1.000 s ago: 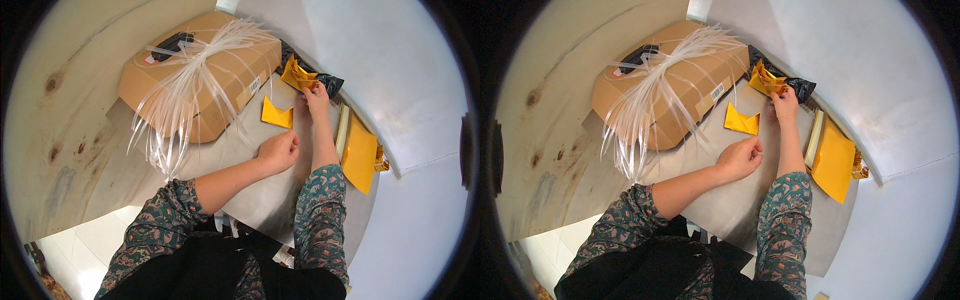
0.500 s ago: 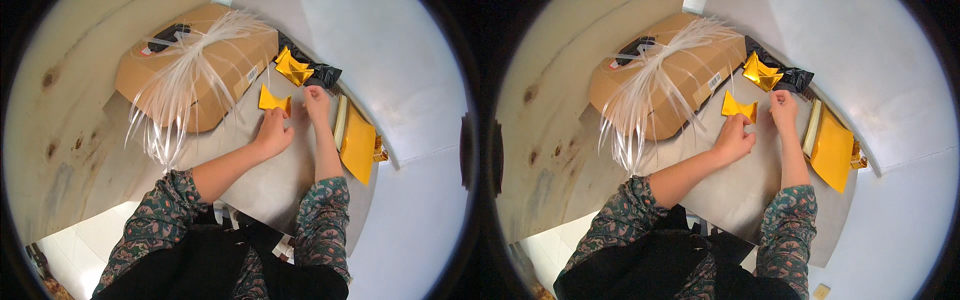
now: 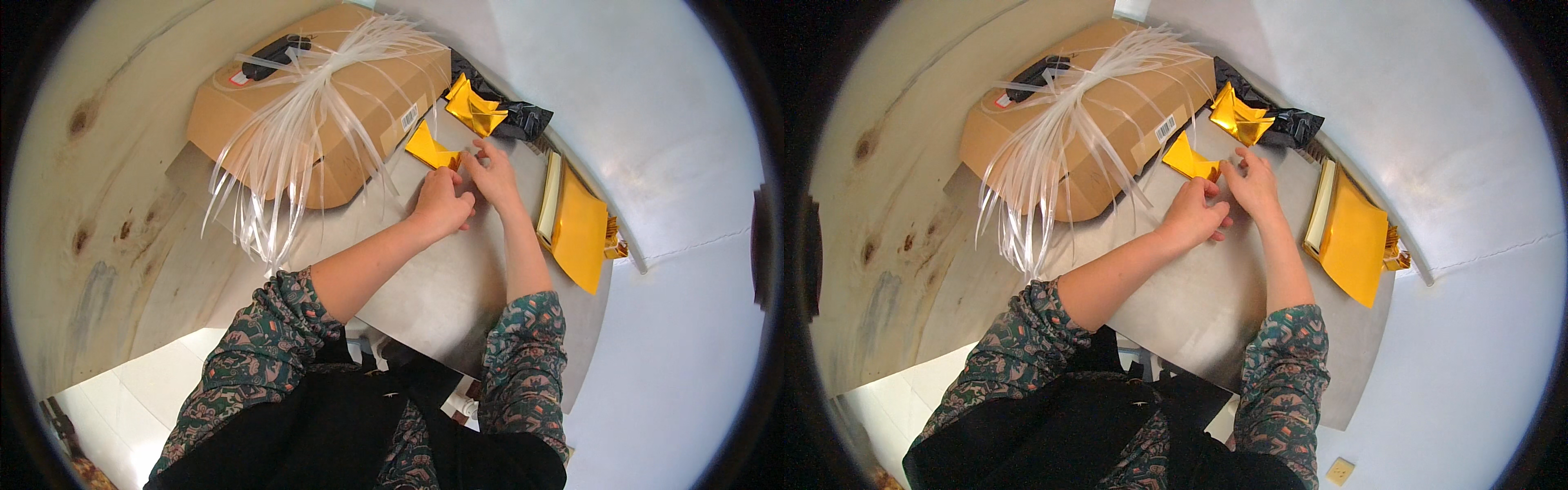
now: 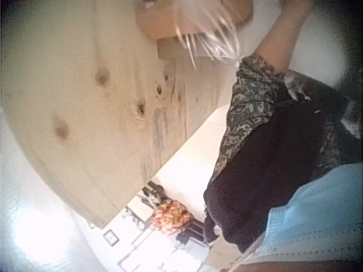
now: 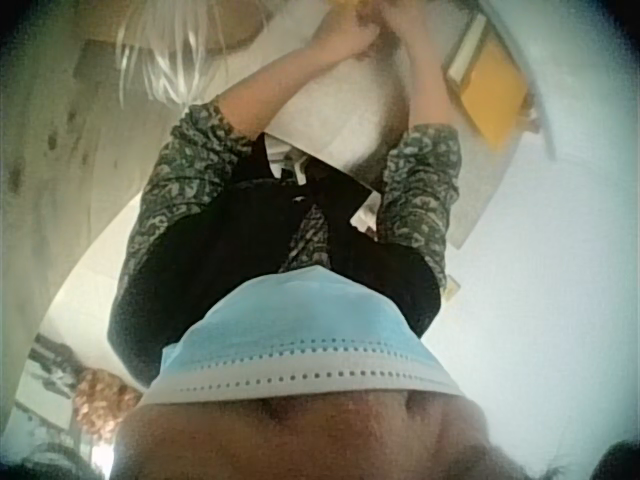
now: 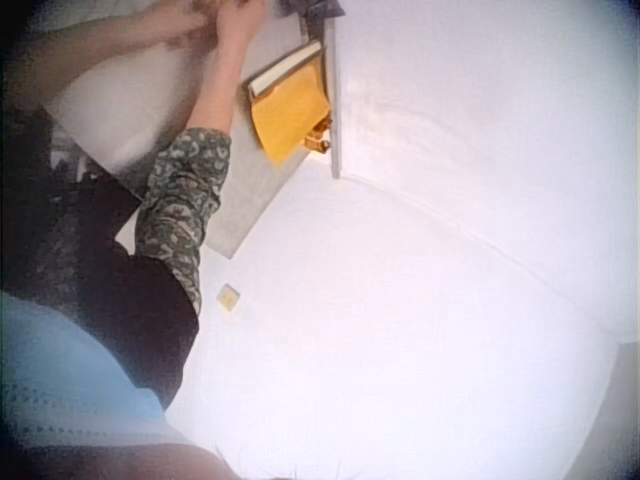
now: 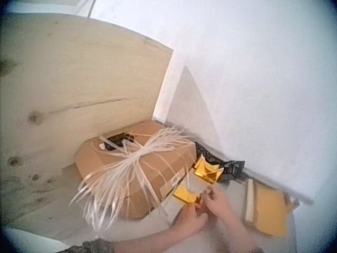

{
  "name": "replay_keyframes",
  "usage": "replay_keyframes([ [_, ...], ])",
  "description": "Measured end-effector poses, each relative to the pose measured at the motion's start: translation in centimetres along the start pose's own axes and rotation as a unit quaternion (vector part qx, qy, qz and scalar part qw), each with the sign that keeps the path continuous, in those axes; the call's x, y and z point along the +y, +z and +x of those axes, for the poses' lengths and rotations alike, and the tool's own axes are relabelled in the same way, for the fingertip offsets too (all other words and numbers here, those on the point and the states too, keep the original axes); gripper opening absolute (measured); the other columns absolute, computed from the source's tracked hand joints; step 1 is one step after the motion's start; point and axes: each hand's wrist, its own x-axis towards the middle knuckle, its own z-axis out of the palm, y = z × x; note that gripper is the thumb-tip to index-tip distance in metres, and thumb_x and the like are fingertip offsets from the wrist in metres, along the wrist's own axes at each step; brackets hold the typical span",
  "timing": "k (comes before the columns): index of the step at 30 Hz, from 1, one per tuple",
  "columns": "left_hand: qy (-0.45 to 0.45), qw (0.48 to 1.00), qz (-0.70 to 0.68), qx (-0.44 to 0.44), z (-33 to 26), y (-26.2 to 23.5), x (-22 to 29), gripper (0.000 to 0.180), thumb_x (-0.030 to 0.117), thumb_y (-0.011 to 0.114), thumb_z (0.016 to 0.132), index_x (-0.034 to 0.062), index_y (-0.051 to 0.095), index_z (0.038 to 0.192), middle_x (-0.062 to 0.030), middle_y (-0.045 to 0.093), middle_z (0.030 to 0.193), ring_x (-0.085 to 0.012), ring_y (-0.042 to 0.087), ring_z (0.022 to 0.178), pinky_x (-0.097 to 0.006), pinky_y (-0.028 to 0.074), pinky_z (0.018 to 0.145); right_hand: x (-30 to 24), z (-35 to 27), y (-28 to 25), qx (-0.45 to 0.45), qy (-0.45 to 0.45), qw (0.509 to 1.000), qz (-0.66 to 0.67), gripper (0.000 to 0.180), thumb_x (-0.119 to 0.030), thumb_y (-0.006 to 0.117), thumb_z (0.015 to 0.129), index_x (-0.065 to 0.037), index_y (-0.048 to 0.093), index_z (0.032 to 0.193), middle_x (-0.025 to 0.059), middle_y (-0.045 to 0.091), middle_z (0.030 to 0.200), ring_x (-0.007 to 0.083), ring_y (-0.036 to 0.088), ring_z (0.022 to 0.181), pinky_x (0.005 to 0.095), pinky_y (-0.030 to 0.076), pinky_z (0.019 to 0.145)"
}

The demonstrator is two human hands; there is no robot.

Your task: The person folds a yellow sheet of paper by hand into a small origami shape on a table. They repeatedly crease and adjust the paper, then place the finished piece among other completed yellow shapes.

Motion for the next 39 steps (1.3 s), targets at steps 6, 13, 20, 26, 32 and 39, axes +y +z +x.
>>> replay_keyframes([
  [6, 0.209, 0.933, 0.275, 0.104, -0.8, -1.2, 0.1, 0.045, 0.012, 0.068, 0.092, -0.0024, 0.05, 0.131, -0.0231, 0.049, 0.131, -0.0352, 0.067, 0.103, -0.043, 0.057, 0.092, -0.3, 0.7, 0.6, -0.008, -0.104, 0.994, -0.041, 0.028, -0.03, 0.072, 0.091, -0.01, 0.075, 0.111, 0.0196, 0.065, 0.113, 0.0335, 0.067, 0.1, 0.0414, 0.054, 0.091],
  [13, 0.198, 0.921, 0.317, 0.11, -0.2, -1.1, -0.7, 0.052, 0.018, 0.07, 0.09, -0.0043, 0.052, 0.133, -0.0253, 0.048, 0.133, -0.0406, 0.059, 0.117, -0.047, 0.051, 0.1, 0.9, -0.9, -0.5, -0.068, -0.077, 0.994, -0.02, 0.02, -0.02, 0.076, 0.087, -0.006, 0.072, 0.1, 0.0165, 0.065, 0.108, 0.0268, 0.068, 0.085, 0.0377, 0.055, 0.08],
  [20, 0.19, 0.938, 0.282, 0.062, -0.4, -0.6, -1.1, 0.046, 0.016, 0.068, 0.093, -0.0038, 0.053, 0.132, -0.0225, 0.05, 0.132, -0.0287, 0.066, 0.105, -0.04, 0.054, 0.096, 3.0, -1.0, -4.2, -0.07, -0.054, 0.985, 0.151, 0.016, -0.016, 0.076, 0.09, -0.005, 0.066, 0.098, -0.0003, 0.067, 0.093, 0.0106, 0.06, 0.08, 0.0277, 0.051, 0.076],
  [26, 0.173, 0.936, 0.306, 0.024, -0.6, -0.6, -1.0, 0.037, 0.016, 0.065, 0.095, 0.0011, 0.055, 0.128, -0.0183, 0.057, 0.124, -0.0272, 0.068, 0.1, -0.041, 0.054, 0.093, 2.9, 2.2, -6.4, -0.021, -0.041, 0.988, 0.146, 0.024, -0.01, 0.074, 0.091, -0.007, 0.066, 0.114, -0.0021, 0.067, 0.091, 0.0071, 0.06, 0.08, 0.0252, 0.05, 0.075],
  [32, 0.202, 0.923, 0.325, 0.024, -0.5, -0.7, -1.1, 0.033, 0.015, 0.066, 0.094, 0.0014, 0.057, 0.123, -0.0171, 0.06, 0.117, -0.0279, 0.068, 0.097, -0.042, 0.054, 0.09, 3.6, 6.9, -3.4, -0.014, -0.052, 0.996, 0.072, 0.029, -0.009, 0.073, 0.09, -0.009, 0.067, 0.118, -0.0011, 0.068, 0.087, 0.0075, 0.061, 0.078, 0.025, 0.05, 0.072],
  [39, 0.224, 0.913, 0.339, 0.031, -0.3, -0.6, -1.7, 0.031, 0.014, 0.067, 0.092, 0.0019, 0.057, 0.119, -0.0158, 0.061, 0.113, -0.0279, 0.067, 0.095, -0.042, 0.054, 0.088, 5.6, 9.5, -1.5, 0.039, -0.002, 0.998, 0.053, 0.039, -0.016, 0.077, 0.088, -0.008, 0.067, 0.125, 0.003, 0.076, 0.096, 0.0097, 0.068, 0.081, 0.0263, 0.053, 0.074],
])
